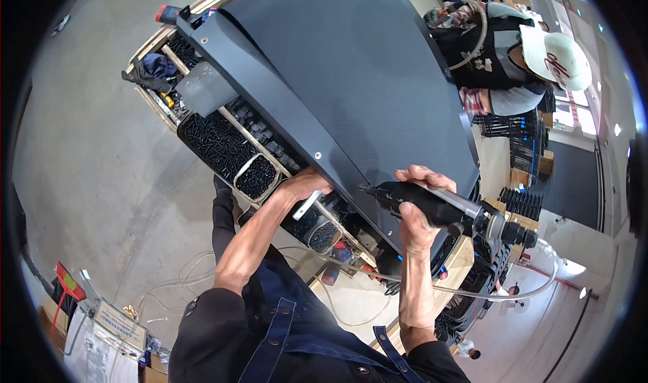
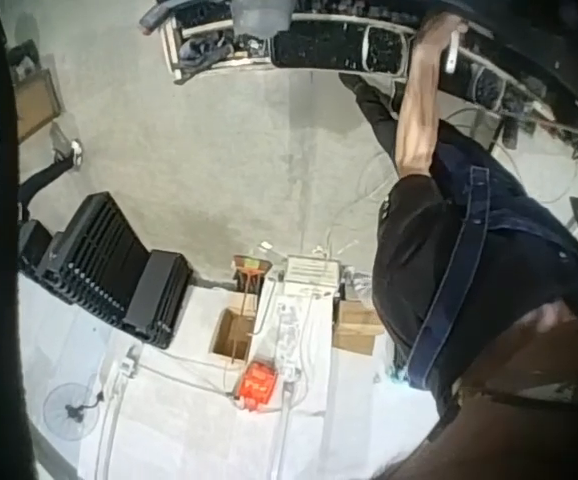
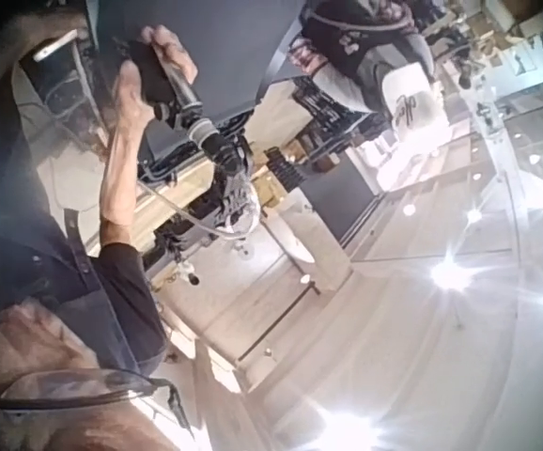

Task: The recorder is assembling components of a treadmill on a factory workbench, specifically installing motor covers and side rails using power tools.

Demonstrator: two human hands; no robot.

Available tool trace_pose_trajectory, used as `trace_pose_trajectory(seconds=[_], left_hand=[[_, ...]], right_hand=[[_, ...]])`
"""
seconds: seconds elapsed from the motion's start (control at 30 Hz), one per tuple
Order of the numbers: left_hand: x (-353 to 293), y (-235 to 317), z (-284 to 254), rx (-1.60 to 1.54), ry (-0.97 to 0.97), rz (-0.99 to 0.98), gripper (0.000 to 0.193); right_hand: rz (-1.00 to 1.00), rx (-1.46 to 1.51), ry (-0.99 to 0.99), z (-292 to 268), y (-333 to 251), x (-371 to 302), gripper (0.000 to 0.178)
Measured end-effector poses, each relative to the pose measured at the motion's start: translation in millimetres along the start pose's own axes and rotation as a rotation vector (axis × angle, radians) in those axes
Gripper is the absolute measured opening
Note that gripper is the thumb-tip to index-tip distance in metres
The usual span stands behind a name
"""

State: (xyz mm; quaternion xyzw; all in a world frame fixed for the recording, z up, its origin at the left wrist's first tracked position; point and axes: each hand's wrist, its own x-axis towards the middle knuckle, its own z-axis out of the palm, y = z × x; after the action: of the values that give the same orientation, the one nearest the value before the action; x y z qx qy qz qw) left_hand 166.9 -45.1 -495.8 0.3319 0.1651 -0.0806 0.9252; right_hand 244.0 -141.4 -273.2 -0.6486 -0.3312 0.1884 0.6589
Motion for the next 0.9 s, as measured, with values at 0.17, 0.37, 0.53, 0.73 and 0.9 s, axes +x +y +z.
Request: trace_pose_trajectory(seconds=[0.17, 0.37, 0.53, 0.73, 0.9], left_hand=[[5.6, -20.7, 6.5, -0.082, 0.041, 0.134, 0.028], [8.8, -34.5, 9.8, -0.143, 0.053, 0.265, 0.012], [7.1, -36.9, 22.7, -0.191, 0.193, 0.405, 0.011], [31.5, -50.5, 71.7, -0.603, 0.816, 0.534, 0.026], [30.7, -80.6, 61.2, -0.274, 0.675, 0.376, 0.025]], right_hand=[[-0.118, 0.0, -0.141, -8.7, 5.2, 3.2, 0.048], [-0.125, 0.004, -0.165, -12.7, 8.3, 5.2, 0.045], [-0.118, 0.023, -0.192, -12.2, 11.9, 5.7, 0.047], [-0.026, -0.024, -0.122, -8.4, 11.6, 2.7, 0.067], [-0.08, -0.046, -0.055, -2.0, 3.7, 0.8, 0.076]])
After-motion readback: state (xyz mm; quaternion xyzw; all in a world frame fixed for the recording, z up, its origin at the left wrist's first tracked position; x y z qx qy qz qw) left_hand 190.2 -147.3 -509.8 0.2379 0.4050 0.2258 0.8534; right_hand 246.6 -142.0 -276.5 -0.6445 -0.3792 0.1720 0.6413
